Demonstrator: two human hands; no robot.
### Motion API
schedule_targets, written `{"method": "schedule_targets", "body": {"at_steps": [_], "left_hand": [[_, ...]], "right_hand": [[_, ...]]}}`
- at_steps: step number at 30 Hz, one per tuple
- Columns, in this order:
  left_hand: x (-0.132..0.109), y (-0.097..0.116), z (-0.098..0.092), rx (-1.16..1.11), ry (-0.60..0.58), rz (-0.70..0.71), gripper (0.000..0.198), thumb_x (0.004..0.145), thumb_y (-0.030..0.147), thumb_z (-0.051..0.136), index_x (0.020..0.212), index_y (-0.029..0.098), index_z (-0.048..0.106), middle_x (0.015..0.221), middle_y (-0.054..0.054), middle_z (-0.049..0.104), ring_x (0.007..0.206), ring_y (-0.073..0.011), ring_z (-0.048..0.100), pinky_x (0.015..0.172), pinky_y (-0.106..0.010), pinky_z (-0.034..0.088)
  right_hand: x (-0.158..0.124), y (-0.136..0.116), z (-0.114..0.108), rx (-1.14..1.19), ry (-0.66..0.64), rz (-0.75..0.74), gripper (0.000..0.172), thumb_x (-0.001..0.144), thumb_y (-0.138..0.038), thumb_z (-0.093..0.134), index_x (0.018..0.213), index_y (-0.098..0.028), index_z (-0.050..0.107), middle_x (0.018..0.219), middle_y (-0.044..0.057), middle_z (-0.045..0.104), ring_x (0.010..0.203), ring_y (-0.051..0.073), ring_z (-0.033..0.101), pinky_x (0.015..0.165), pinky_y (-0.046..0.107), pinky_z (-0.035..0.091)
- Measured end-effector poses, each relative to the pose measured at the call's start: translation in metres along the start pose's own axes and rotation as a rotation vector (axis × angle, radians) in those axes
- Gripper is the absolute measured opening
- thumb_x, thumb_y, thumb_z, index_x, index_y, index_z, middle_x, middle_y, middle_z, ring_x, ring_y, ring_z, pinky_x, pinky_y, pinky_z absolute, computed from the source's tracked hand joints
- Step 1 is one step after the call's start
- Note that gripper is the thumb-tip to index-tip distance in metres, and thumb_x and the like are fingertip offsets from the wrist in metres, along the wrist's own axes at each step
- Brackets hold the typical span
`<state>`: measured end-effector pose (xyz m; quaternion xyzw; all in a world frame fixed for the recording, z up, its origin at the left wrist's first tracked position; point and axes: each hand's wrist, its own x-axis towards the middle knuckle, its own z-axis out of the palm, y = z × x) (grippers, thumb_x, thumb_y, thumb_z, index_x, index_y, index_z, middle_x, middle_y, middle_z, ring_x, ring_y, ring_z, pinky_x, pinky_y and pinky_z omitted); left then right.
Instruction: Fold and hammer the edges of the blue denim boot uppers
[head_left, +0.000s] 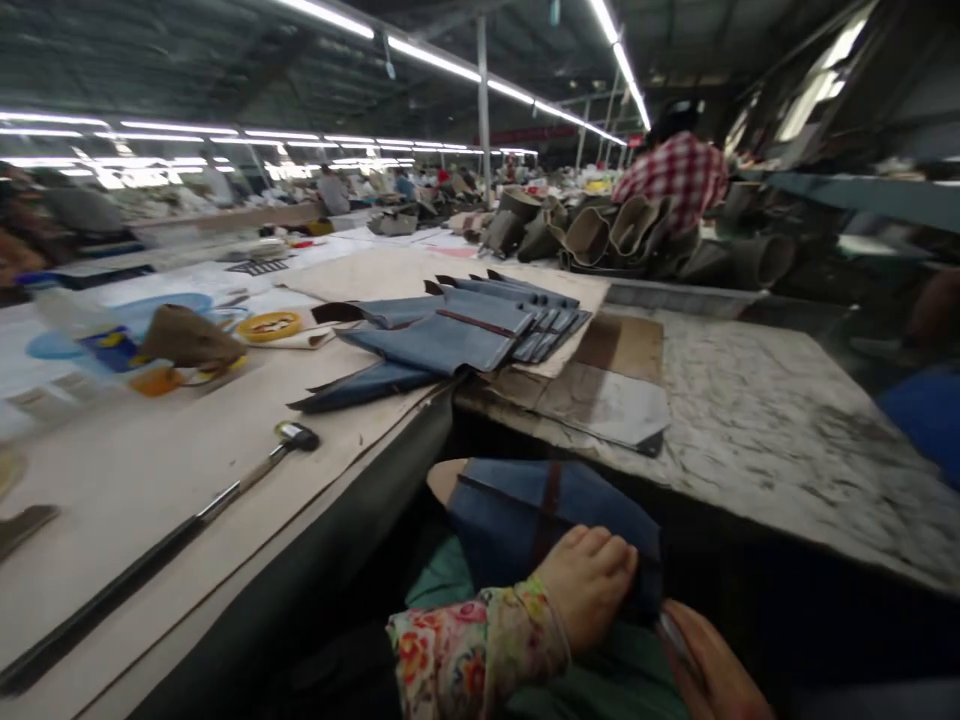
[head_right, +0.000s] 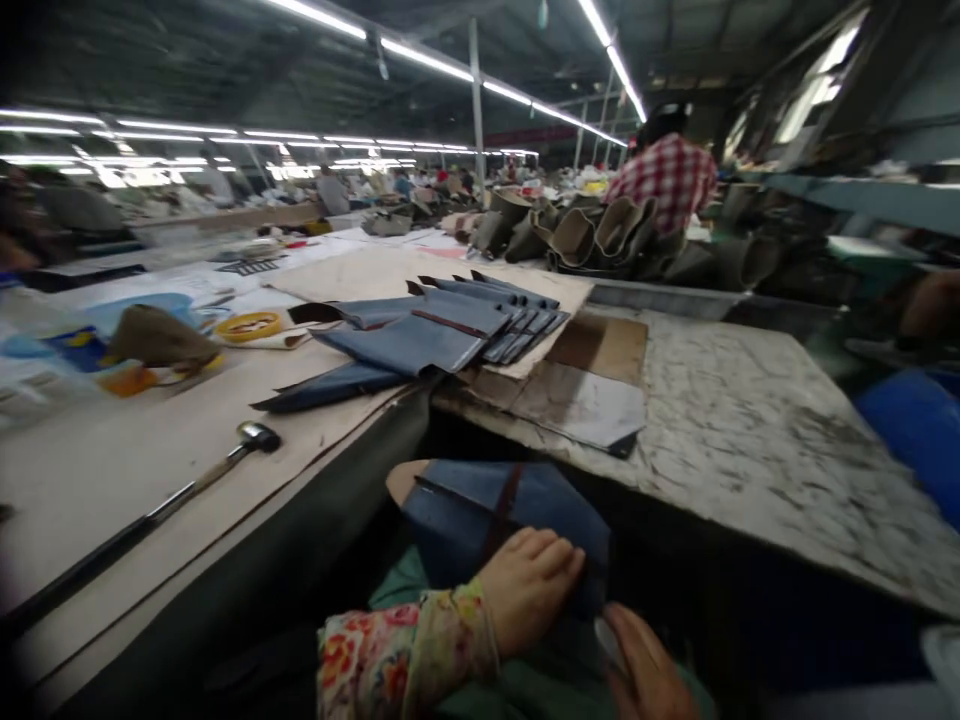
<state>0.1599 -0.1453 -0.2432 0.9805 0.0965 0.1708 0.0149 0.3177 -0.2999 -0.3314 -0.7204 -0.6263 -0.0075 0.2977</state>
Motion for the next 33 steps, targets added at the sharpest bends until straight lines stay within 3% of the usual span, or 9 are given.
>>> {"method": "schedule_targets", "body": {"at_steps": [7,15,20,28,33], "left_hand": [[0.006,0.003,0.011,0.016,-0.006,0.042,0.037,0.094,0.033,0.029,0.124,0.015,0.041,0.111,-0.004,0.053,0.100,-0.0171,0.043,0.082,-0.036,0.032],[0.019,0.004,0.012,-0.012,-0.051,0.054,0.031,0.093,0.031,0.031,0.117,0.017,0.046,0.099,-0.002,0.056,0.093,-0.0169,0.046,0.072,-0.037,0.033],[0.009,-0.002,0.012,-0.076,-0.004,0.027,0.033,0.093,0.031,0.033,0.122,0.019,0.043,0.108,-0.001,0.056,0.101,-0.0155,0.045,0.082,-0.034,0.034],[-0.009,-0.016,0.008,-0.076,0.063,-0.044,0.033,0.090,0.026,0.039,0.121,0.019,0.047,0.111,-0.001,0.057,0.103,-0.0162,0.047,0.089,-0.032,0.036],[-0.018,-0.026,0.002,-0.067,0.103,-0.091,0.030,0.089,0.023,0.040,0.117,0.019,0.050,0.109,-0.002,0.059,0.102,-0.0166,0.049,0.091,-0.033,0.036]], "right_hand": [[0.020,-0.023,-0.034,0.028,0.105,0.177,0.046,0.090,-0.040,0.034,0.132,-0.023,0.034,0.114,0.008,0.055,0.103,0.020,0.055,0.083,0.032,0.049],[0.038,-0.025,-0.039,-0.037,0.199,0.067,0.037,0.089,-0.029,0.044,0.125,-0.024,0.048,0.108,0.007,0.052,0.100,0.020,0.051,0.085,0.036,0.043],[0.045,-0.040,-0.050,-0.073,0.236,0.016,0.035,0.087,-0.026,0.048,0.121,-0.024,0.052,0.106,0.006,0.055,0.098,0.020,0.051,0.085,0.035,0.043],[0.051,-0.054,-0.033,-0.121,0.128,-0.013,0.029,0.088,-0.022,0.044,0.115,-0.019,0.056,0.101,0.008,0.058,0.097,0.020,0.051,0.083,0.035,0.046],[0.067,-0.075,-0.027,-0.150,0.112,-0.058,0.030,0.089,-0.019,0.041,0.115,-0.018,0.056,0.099,0.007,0.059,0.096,0.019,0.052,0.083,0.034,0.047]]}}
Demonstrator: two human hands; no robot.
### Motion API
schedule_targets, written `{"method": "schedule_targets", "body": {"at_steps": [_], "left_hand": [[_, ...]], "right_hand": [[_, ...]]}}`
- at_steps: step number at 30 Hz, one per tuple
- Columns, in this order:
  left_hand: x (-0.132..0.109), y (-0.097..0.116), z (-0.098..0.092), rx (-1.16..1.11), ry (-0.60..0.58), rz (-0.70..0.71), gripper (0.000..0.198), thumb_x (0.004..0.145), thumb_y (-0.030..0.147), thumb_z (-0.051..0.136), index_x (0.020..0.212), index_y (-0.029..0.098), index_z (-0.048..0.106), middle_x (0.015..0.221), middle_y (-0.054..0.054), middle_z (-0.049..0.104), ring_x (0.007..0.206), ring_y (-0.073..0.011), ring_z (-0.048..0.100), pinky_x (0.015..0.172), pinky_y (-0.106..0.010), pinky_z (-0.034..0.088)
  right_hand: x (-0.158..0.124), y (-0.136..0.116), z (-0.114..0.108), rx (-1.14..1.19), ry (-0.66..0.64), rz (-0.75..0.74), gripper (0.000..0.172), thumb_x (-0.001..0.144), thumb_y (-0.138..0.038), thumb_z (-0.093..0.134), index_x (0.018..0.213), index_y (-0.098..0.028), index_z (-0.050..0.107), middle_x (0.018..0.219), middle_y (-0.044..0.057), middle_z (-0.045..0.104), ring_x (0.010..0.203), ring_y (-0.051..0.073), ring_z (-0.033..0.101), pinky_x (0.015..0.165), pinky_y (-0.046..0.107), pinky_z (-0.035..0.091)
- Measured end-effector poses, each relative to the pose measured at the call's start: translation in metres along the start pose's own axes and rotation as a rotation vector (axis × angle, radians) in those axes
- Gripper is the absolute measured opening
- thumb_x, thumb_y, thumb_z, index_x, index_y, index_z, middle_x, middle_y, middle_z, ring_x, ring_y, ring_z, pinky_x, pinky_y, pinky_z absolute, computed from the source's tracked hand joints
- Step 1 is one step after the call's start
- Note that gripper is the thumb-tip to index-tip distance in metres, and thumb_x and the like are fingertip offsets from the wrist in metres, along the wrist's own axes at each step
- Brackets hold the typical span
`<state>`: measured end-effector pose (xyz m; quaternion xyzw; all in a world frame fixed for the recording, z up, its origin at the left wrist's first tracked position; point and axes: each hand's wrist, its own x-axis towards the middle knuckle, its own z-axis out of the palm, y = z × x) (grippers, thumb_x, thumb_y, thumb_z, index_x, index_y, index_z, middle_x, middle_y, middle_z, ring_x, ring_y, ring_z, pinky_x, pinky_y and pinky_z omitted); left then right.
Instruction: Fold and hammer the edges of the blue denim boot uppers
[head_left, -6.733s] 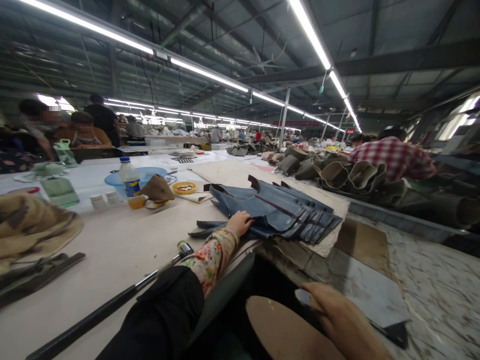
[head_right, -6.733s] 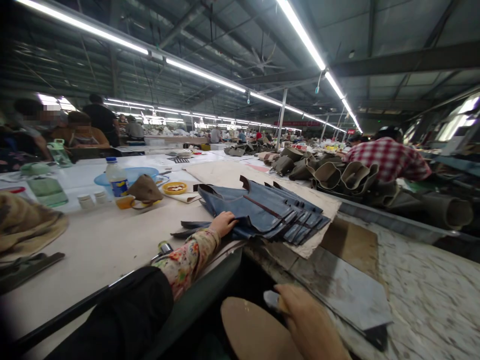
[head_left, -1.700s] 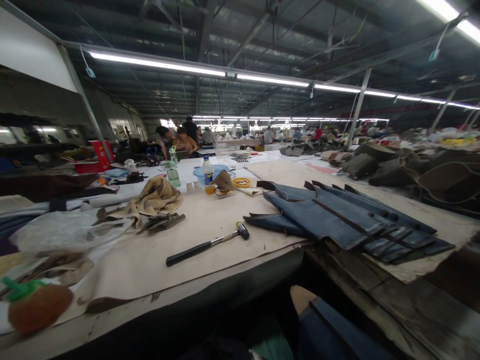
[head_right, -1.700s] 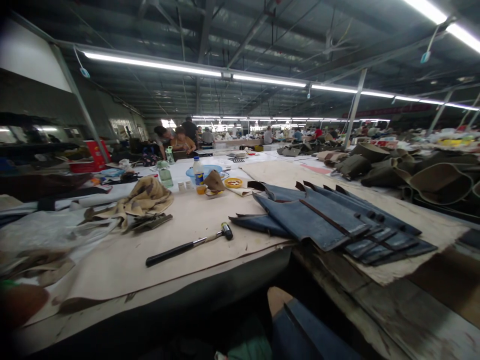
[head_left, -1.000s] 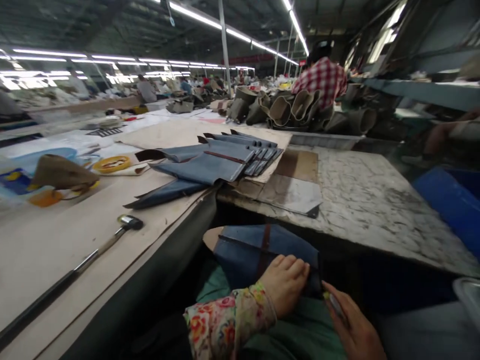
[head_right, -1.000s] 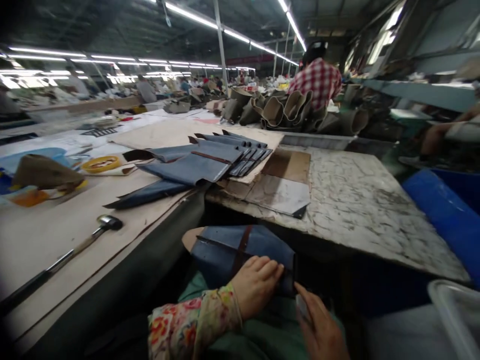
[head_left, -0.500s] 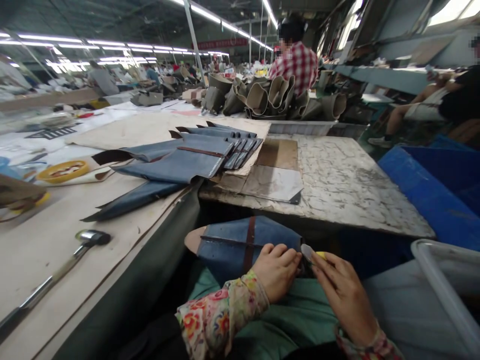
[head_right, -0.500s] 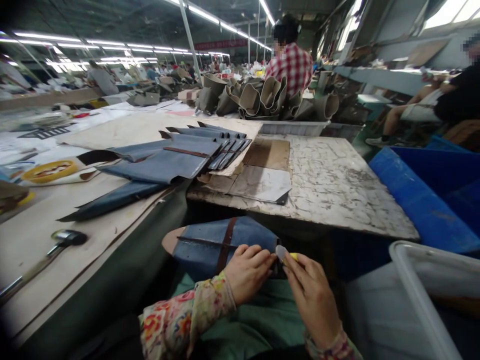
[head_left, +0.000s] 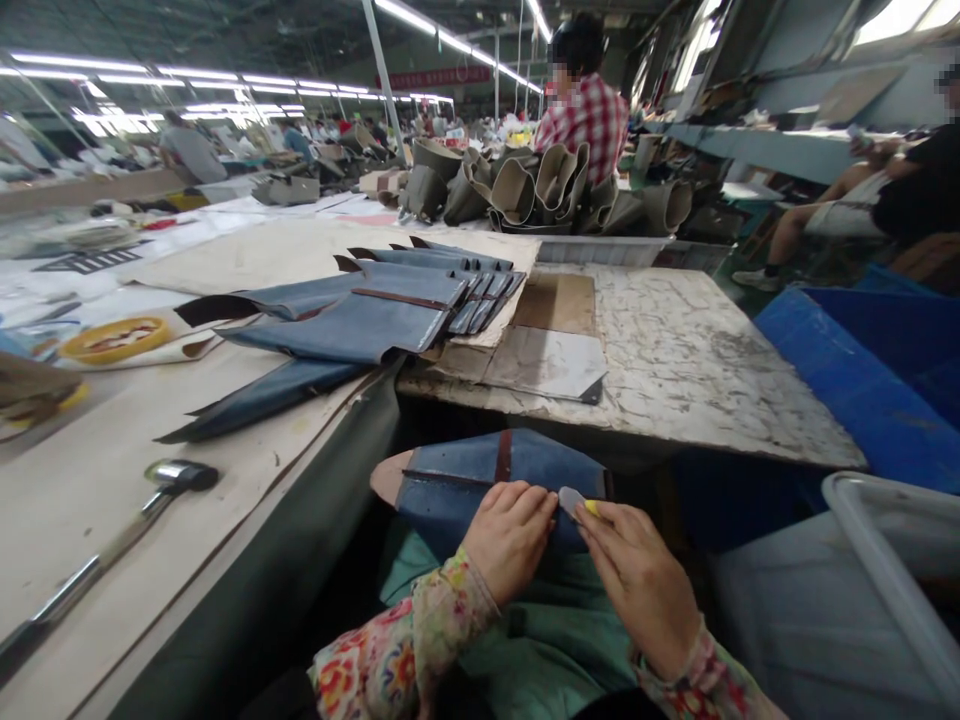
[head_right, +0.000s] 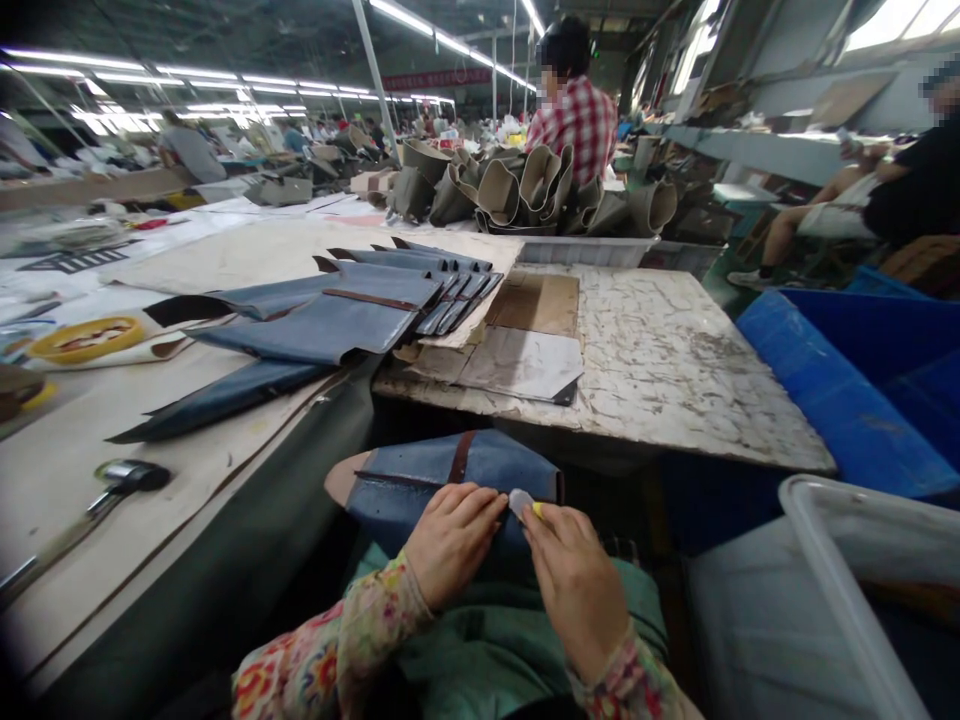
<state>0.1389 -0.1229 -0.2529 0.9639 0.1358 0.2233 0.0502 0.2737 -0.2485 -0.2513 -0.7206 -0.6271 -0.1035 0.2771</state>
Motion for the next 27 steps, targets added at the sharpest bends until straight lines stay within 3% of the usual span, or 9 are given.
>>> {"method": "schedule_targets", "body": {"at_steps": [14,27], "left_hand": [[-0.033,-0.029,-0.019,0.101,0.136,-0.155,0.030,0.090,0.021,0.039,0.116,0.021,0.053,0.118,-0.002,0.058,0.111,-0.0169,0.048,0.098,-0.035,0.032],[-0.063,-0.034,-0.023,0.185,0.051,-0.098,0.039,0.089,0.017,0.035,0.127,0.016,0.045,0.135,-0.004,0.043,0.129,-0.0180,0.030,0.104,-0.035,0.027]], "right_hand": [[0.036,-0.042,0.024,0.021,-0.109,-0.063,0.030,0.088,-0.015,0.041,0.113,-0.017,0.056,0.099,0.008,0.060,0.096,0.021,0.053,0.085,0.036,0.046],[0.047,-0.024,0.019,0.305,-0.235,-0.009,0.026,0.087,-0.027,0.046,0.112,-0.022,0.056,0.102,0.006,0.057,0.096,0.019,0.053,0.085,0.035,0.047]]}}
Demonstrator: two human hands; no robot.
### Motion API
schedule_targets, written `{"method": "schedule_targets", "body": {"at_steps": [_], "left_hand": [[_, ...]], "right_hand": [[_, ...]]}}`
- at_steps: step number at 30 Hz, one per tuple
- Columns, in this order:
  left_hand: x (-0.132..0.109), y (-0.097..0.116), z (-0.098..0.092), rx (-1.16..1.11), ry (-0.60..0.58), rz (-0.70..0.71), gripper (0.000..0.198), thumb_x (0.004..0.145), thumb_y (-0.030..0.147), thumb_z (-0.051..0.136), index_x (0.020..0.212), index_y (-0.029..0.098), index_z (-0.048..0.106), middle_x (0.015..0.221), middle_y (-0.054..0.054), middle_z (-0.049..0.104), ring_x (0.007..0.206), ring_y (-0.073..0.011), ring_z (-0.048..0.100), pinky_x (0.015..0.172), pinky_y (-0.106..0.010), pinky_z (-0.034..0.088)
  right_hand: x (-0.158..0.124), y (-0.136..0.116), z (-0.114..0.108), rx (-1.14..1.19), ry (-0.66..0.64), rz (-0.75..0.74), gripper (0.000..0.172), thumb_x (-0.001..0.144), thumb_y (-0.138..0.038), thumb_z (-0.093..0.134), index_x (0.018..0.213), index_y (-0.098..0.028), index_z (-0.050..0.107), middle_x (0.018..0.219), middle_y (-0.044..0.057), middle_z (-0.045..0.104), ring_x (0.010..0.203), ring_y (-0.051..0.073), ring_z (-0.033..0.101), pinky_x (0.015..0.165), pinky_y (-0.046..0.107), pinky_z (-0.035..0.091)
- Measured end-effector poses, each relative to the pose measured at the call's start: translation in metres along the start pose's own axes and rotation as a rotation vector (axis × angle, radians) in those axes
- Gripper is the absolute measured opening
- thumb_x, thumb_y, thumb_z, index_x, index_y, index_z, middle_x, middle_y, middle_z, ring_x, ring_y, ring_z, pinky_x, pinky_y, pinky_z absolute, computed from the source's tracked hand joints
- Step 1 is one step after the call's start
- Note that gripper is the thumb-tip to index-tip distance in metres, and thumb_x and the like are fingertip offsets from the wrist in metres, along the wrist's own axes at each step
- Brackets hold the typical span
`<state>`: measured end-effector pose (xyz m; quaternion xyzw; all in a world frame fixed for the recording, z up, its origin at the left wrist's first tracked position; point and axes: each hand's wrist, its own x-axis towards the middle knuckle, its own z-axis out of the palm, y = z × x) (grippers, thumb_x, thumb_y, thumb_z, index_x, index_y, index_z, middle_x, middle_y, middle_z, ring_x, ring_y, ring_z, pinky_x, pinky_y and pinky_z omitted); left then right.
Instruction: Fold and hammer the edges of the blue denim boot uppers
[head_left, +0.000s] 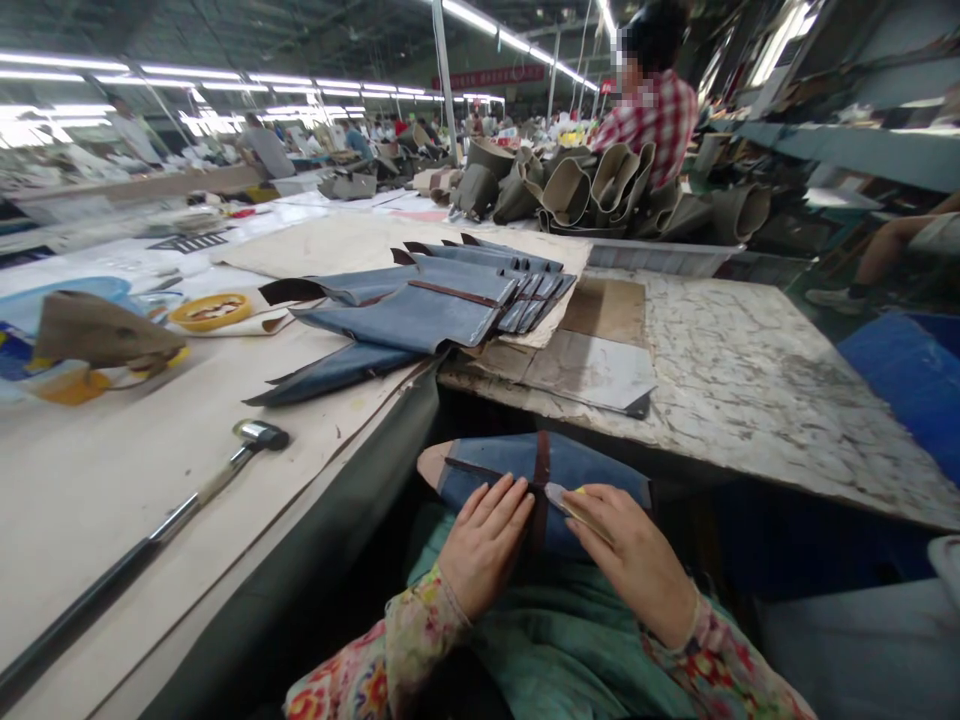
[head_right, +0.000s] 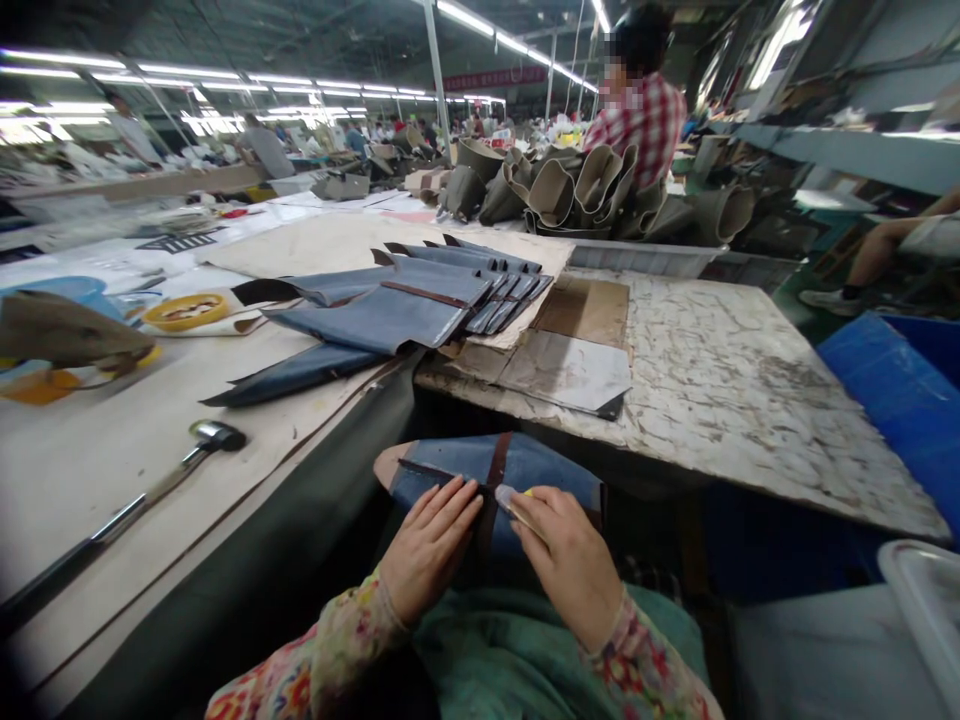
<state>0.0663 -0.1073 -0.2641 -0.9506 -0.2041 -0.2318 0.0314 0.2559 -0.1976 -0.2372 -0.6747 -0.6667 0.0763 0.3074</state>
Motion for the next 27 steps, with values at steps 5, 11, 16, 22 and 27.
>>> {"method": "schedule_targets", "body": {"at_steps": [5,11,16,22,27], "left_hand": [[-0.003,-0.001,-0.001,-0.040,0.039,-0.010,0.038,0.089,0.017,0.035,0.126,0.016,0.045,0.131,-0.004,0.048,0.124,-0.0174,0.036,0.102,-0.035,0.028],[0.015,0.004,-0.005,-0.160,0.028,-0.172,0.029,0.089,0.021,0.038,0.114,0.018,0.053,0.110,-0.006,0.059,0.104,-0.0186,0.049,0.090,-0.035,0.038],[0.032,0.004,-0.010,-0.232,-0.059,-0.224,0.022,0.089,0.021,0.038,0.101,0.019,0.056,0.098,-0.004,0.059,0.095,-0.0189,0.049,0.084,-0.036,0.040],[0.030,0.000,-0.008,-0.208,-0.063,-0.116,0.022,0.086,0.016,0.042,0.104,0.018,0.055,0.101,-0.005,0.058,0.098,-0.0173,0.049,0.087,-0.033,0.040],[0.026,0.001,-0.004,-0.189,-0.033,-0.090,0.024,0.086,0.014,0.041,0.106,0.016,0.054,0.107,-0.005,0.059,0.102,-0.0181,0.049,0.088,-0.034,0.040]], "right_hand": [[0.006,0.003,-0.009,0.166,-0.109,0.046,0.024,0.087,-0.030,0.046,0.107,-0.023,0.058,0.101,0.006,0.058,0.096,0.018,0.054,0.086,0.036,0.046],[0.020,0.008,-0.017,0.270,-0.259,0.014,0.027,0.089,-0.032,0.043,0.109,-0.023,0.059,0.099,0.005,0.059,0.095,0.017,0.055,0.086,0.033,0.046],[0.026,0.001,-0.020,0.136,-0.285,-0.034,0.028,0.089,-0.026,0.043,0.112,-0.024,0.058,0.097,0.004,0.058,0.091,0.016,0.055,0.083,0.032,0.047],[0.027,-0.005,-0.021,0.007,-0.263,-0.108,0.030,0.088,-0.023,0.043,0.115,-0.026,0.056,0.095,0.004,0.058,0.086,0.015,0.057,0.080,0.031,0.049],[0.020,-0.005,-0.015,0.001,-0.193,-0.098,0.032,0.088,-0.022,0.042,0.118,-0.026,0.053,0.098,0.005,0.058,0.090,0.016,0.056,0.081,0.032,0.049]]}}
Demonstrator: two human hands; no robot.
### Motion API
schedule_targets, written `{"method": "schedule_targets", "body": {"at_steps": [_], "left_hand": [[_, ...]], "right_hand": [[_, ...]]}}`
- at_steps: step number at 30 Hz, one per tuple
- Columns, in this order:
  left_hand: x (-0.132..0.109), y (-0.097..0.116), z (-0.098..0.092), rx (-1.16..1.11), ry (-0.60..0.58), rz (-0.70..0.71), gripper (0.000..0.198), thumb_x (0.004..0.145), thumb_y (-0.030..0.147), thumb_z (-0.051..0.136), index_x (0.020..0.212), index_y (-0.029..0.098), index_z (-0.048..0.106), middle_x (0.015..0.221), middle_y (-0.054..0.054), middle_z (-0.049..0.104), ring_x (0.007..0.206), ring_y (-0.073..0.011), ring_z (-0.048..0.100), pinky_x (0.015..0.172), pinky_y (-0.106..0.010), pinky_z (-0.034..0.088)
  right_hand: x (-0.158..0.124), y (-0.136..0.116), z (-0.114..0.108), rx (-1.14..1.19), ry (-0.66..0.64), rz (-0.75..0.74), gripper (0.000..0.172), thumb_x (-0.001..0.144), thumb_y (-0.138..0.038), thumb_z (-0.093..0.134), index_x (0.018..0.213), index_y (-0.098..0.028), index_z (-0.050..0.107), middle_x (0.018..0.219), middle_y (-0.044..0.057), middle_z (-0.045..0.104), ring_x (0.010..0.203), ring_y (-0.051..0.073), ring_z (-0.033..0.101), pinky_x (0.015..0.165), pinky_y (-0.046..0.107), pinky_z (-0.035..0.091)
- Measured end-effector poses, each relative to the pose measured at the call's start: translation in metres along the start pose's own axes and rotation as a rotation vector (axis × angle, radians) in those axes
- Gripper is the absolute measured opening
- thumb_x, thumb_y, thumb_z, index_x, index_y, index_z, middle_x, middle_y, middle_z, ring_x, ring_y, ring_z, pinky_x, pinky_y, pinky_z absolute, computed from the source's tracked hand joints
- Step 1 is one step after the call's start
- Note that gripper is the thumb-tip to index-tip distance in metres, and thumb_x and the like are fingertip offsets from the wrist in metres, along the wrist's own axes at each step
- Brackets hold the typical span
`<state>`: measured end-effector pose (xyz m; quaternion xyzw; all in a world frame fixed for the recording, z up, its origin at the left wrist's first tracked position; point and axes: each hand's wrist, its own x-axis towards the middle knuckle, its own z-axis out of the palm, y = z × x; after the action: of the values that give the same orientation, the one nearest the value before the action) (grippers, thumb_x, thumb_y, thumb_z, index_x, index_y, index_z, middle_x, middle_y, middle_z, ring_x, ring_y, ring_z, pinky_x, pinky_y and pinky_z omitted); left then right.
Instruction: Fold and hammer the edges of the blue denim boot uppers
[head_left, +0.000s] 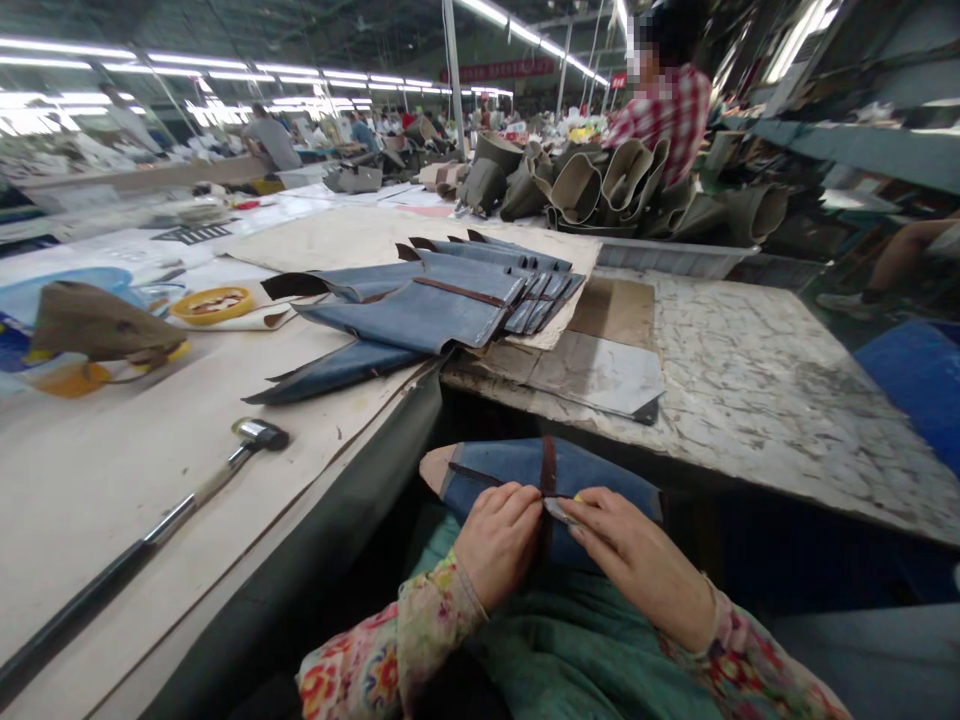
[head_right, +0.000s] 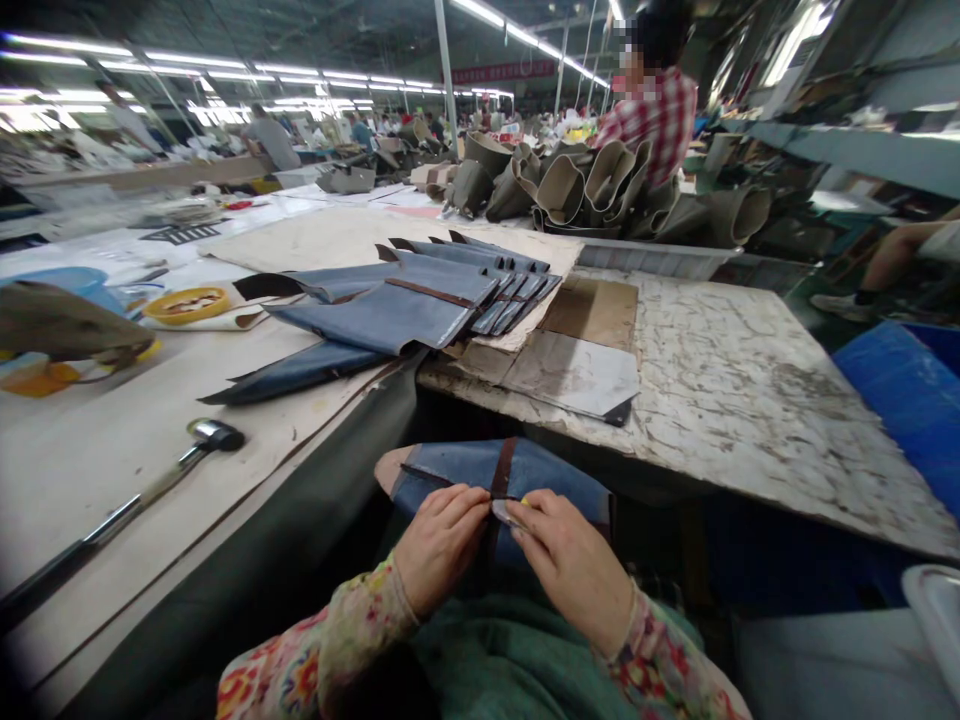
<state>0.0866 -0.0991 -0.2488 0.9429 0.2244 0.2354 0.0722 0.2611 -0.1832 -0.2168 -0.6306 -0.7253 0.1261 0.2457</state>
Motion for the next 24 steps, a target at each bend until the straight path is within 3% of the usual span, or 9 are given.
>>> {"method": "schedule_targets", "body": {"at_steps": [7,13,19,24], "left_hand": [[0.003,-0.001,0.003,-0.024,-0.001,-0.014,0.024,0.085,0.015,0.040,0.104,0.017,0.054,0.111,-0.004,0.059,0.105,-0.0182,0.049,0.087,-0.034,0.037],[0.002,-0.003,0.001,-0.054,-0.011,-0.004,0.024,0.087,0.019,0.041,0.108,0.018,0.052,0.114,-0.003,0.059,0.107,-0.0179,0.048,0.087,-0.033,0.035],[-0.009,-0.011,-0.003,0.005,0.062,-0.052,0.025,0.089,0.020,0.041,0.111,0.022,0.053,0.116,0.000,0.059,0.108,-0.0183,0.048,0.087,-0.035,0.032],[-0.016,-0.016,-0.007,0.016,0.076,-0.067,0.027,0.089,0.019,0.040,0.111,0.021,0.055,0.117,0.000,0.059,0.109,-0.0187,0.048,0.088,-0.035,0.031]], "right_hand": [[0.001,-0.006,0.015,-0.189,0.063,0.088,0.031,0.088,-0.022,0.039,0.116,-0.022,0.054,0.103,0.007,0.056,0.092,0.021,0.054,0.080,0.037,0.049],[0.004,-0.002,0.019,-0.295,0.129,0.037,0.032,0.088,-0.019,0.037,0.116,-0.020,0.054,0.102,0.008,0.058,0.093,0.021,0.053,0.080,0.037,0.049],[-0.003,0.010,0.012,-0.280,0.120,-0.018,0.030,0.088,-0.018,0.041,0.113,-0.019,0.056,0.106,0.007,0.058,0.098,0.021,0.051,0.087,0.037,0.045],[0.004,-0.003,0.002,-0.231,0.143,-0.112,0.028,0.088,-0.017,0.042,0.112,-0.019,0.058,0.108,0.006,0.059,0.101,0.019,0.049,0.088,0.035,0.044]]}}
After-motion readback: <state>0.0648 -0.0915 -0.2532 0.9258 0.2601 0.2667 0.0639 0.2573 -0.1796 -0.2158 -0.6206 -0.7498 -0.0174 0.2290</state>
